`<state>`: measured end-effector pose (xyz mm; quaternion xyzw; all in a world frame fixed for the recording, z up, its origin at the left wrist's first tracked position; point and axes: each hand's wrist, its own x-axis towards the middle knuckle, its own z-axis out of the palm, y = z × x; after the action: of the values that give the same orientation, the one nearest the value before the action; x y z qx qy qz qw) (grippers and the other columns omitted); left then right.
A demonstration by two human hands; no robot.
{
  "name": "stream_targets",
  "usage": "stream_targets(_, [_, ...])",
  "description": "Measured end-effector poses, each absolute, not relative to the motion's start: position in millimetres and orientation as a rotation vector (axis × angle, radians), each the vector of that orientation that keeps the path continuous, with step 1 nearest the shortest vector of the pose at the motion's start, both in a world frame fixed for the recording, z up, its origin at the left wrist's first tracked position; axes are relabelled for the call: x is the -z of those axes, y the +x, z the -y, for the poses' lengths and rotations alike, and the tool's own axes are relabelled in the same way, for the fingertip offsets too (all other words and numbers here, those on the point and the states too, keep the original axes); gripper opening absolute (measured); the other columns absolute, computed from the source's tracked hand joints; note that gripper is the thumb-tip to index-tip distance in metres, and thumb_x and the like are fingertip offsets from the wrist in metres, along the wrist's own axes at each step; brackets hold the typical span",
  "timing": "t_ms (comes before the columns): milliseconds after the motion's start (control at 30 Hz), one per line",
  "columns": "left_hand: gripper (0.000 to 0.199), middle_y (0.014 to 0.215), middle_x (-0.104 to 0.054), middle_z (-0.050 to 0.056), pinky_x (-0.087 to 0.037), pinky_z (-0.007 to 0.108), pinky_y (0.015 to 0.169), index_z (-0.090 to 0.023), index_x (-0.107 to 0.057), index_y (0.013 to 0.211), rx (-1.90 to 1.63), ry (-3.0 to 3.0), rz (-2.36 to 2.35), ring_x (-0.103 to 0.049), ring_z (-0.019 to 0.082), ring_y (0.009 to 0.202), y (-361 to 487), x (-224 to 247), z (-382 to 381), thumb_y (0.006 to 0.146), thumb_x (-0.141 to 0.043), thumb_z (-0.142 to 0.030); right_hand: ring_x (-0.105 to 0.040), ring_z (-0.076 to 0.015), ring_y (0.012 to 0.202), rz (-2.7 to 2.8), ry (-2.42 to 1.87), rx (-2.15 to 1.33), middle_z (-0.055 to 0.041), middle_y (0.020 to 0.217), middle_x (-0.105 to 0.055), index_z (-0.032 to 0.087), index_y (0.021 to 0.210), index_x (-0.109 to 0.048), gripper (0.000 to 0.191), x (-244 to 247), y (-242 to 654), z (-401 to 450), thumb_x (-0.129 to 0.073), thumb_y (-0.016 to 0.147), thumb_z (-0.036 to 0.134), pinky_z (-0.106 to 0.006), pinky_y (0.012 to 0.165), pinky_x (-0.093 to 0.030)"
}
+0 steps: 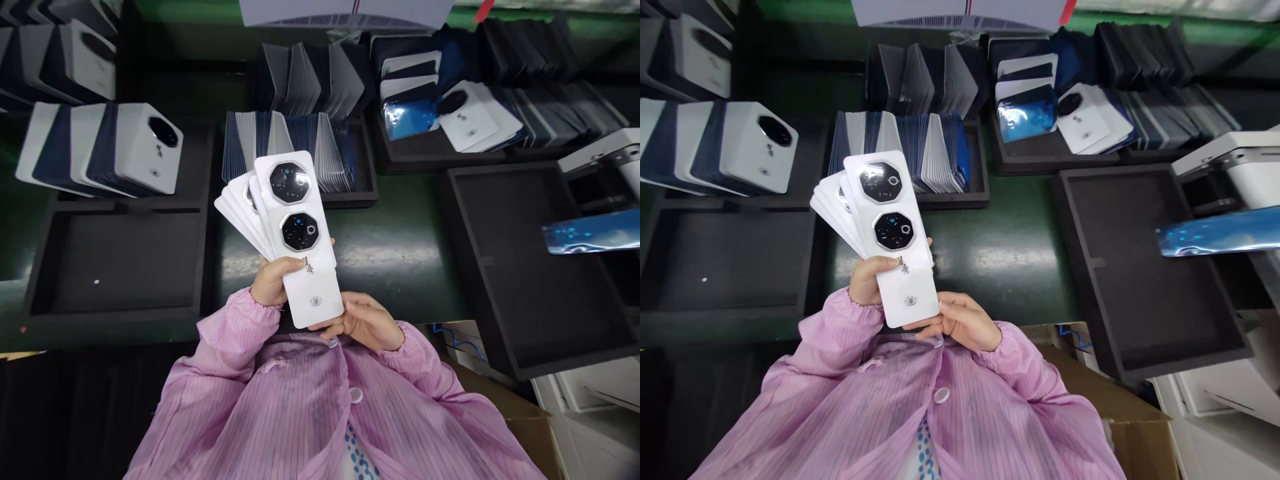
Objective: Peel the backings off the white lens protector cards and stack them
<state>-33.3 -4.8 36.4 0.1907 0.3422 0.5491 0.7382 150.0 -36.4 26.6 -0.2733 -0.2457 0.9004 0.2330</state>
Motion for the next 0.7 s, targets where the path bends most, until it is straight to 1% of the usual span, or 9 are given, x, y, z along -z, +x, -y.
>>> stream_targets(67, [0.061, 0.113, -0.072, 0.014, -0.054, 0.048, 0.09, -0.011, -0.061, 0.123, -1.214, 0.432, -0.744, -0.068, 0.036, 0.102, -33, -35, 5, 0.063, -0.065, -0.015, -0.074, -0.0209, 0.084, 0.711, -0.804, -2.452, -0.0082, 0.091, -0.076, 0.015, 0.105, -0.065, 0.04, -26, 148, 37, -0.07, 0.08, 0.045, -0.033, 0.073, -0.061])
stream_targets(167, [0.058, 0.115, -0.071, 0.012, -0.055, 0.047, 0.089, -0.014, -0.061, 0.122, -1.236, 0.448, -0.745, -0.068, 0.035, 0.103, -34, -32, 7, 0.065, -0.068, -0.016, -0.074, -0.0179, 0.071, 0.772, -0.903, -2.362, -0.0048, 0.076, -0.075, 0.014, 0.099, -0.063, 0.036, -24, 146, 39, -0.072, 0.079, 0.044, -0.029, 0.064, -0.061])
stream_targets(267, [0.058, 0.115, -0.072, 0.011, -0.056, 0.045, 0.089, -0.016, -0.062, 0.121, -1.284, 0.453, -0.733, -0.067, 0.035, 0.106, -34, -25, 10, 0.066, -0.075, -0.024, -0.073, -0.0163, 0.061, 0.812, -0.949, -2.262, -0.0023, 0.064, -0.072, 0.015, 0.091, -0.061, 0.034, -23, 147, 40, -0.07, 0.08, 0.046, -0.027, 0.059, -0.06])
stream_targets(333, [0.06, 0.113, -0.073, 0.009, -0.056, 0.044, 0.089, -0.019, -0.062, 0.12, -1.331, 0.446, -0.745, -0.066, 0.035, 0.108, -35, -21, 11, 0.063, -0.079, -0.031, -0.072, -0.0162, 0.059, 0.845, -0.968, -2.21, -0.0023, 0.062, -0.072, 0.015, 0.089, -0.061, 0.034, -21, 149, 40, -0.069, 0.081, 0.047, -0.027, 0.057, -0.059])
stream_targets(400, [0.061, 0.111, -0.073, 0.007, -0.056, 0.044, 0.09, -0.021, -0.063, 0.119, -1.373, 0.433, -0.786, -0.065, 0.035, 0.109, -36, -18, 12, 0.063, -0.08, -0.034, -0.071, -0.0161, 0.058, 0.871, -0.985, -2.16, -0.0025, 0.062, -0.071, 0.015, 0.088, -0.061, 0.034, -20, 154, 40, -0.069, 0.081, 0.047, -0.027, 0.056, -0.059])
stream_targets(500, [0.06, 0.113, -0.073, 0.006, -0.056, 0.046, 0.091, -0.021, -0.063, 0.12, -1.387, 0.411, -0.833, -0.064, 0.035, 0.111, -38, -19, 12, 0.063, -0.079, -0.029, -0.068, -0.0148, 0.051, 0.88, -0.989, -2.067, -0.0011, 0.06, -0.07, 0.016, 0.086, -0.063, 0.032, -19, 165, 39, -0.07, 0.079, 0.047, -0.027, 0.053, -0.058])
stream_targets(600, [0.063, 0.113, -0.073, 0.007, -0.056, 0.047, 0.09, -0.02, -0.063, 0.121, -1.355, 0.377, -0.859, -0.065, 0.036, 0.11, -38, -24, 12, 0.06, -0.078, -0.021, -0.064, -0.0141, 0.046, 0.896, -0.964, -1.915, 0.0003, 0.058, -0.069, 0.019, 0.082, -0.065, 0.029, -23, 178, 34, -0.072, 0.077, 0.045, -0.028, 0.048, -0.055])
stream_targets(700, [0.065, 0.112, -0.073, 0.008, -0.057, 0.046, 0.087, -0.019, -0.063, 0.122, -1.304, 0.366, -0.881, -0.066, 0.035, 0.108, -37, -26, 13, 0.059, -0.079, -0.02, -0.059, -0.013, 0.046, 0.983, -0.971, -1.738, 0.0007, 0.059, -0.066, 0.02, 0.075, -0.065, 0.026, -32, 184, 19, -0.077, 0.071, 0.043, -0.026, 0.043, -0.051])
